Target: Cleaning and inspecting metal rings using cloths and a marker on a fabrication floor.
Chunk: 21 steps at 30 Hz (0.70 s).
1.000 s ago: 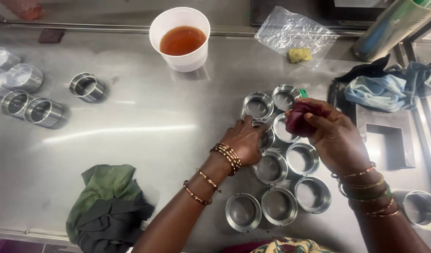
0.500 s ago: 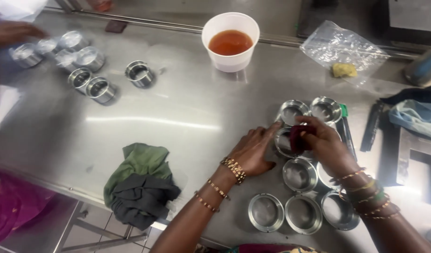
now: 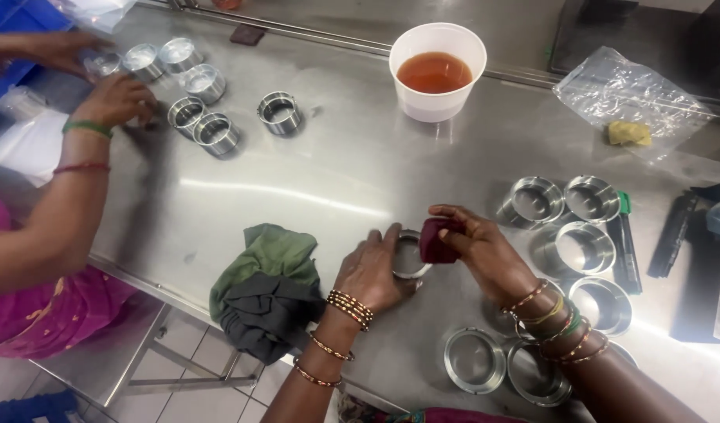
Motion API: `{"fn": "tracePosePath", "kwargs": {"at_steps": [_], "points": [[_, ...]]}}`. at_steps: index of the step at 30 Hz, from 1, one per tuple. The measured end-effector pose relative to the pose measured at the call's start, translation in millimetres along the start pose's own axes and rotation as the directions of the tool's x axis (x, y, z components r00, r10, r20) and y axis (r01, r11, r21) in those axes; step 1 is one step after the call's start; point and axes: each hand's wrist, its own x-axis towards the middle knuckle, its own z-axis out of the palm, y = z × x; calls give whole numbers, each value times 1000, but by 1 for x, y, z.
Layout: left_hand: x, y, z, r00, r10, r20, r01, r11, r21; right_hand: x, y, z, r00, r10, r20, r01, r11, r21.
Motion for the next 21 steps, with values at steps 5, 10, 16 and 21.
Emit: {"fn": "tracePosePath", "kwargs": {"at_steps": [5,10,16,21], "points": [[-1,6,10,986,-24,-162,18,999,-40,0,11,-18,990,7,-140,-6,1000,8],[4,-1,28,943,-38,-329,-24,983,-182,-10,20,-22,972,28,-233,-26,1000,12],[-13,5,43,706,435,-559,-601,785,-149,-21,11,-3,991,99,-93,-72,963,258],[0,5,53,992,-38,122,121,592,-797,-46,-40,26,980,163,-116,-152,984,96]]}}
